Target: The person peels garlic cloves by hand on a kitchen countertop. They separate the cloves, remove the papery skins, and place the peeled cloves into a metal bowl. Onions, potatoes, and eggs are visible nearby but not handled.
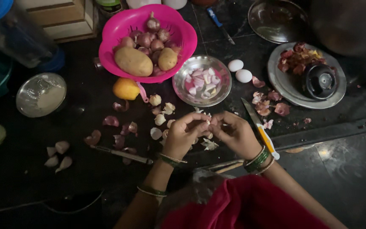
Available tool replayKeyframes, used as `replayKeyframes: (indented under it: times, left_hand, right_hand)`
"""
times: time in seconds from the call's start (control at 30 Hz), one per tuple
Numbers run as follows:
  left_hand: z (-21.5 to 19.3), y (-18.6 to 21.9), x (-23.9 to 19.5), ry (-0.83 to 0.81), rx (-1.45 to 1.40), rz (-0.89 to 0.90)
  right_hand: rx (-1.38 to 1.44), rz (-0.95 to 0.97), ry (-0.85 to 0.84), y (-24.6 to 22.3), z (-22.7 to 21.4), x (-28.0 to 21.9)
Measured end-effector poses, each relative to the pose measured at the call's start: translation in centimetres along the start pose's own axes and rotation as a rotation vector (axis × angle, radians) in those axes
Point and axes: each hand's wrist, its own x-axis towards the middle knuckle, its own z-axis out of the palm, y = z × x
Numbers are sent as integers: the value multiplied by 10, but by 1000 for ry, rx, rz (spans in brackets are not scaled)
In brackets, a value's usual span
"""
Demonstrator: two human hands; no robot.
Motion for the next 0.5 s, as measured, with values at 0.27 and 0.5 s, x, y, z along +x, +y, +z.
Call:
replayKeyframes:
  times: [0.27, 0.5]
  left_hand:
    - [-2, -12, 1, 172, -22, 74]
    - [-10, -37, 5, 199, -254, -84]
  right_hand:
    - [-137, -114, 38, 8, 7, 2]
    - [-141, -168, -79, 19, 5, -4]
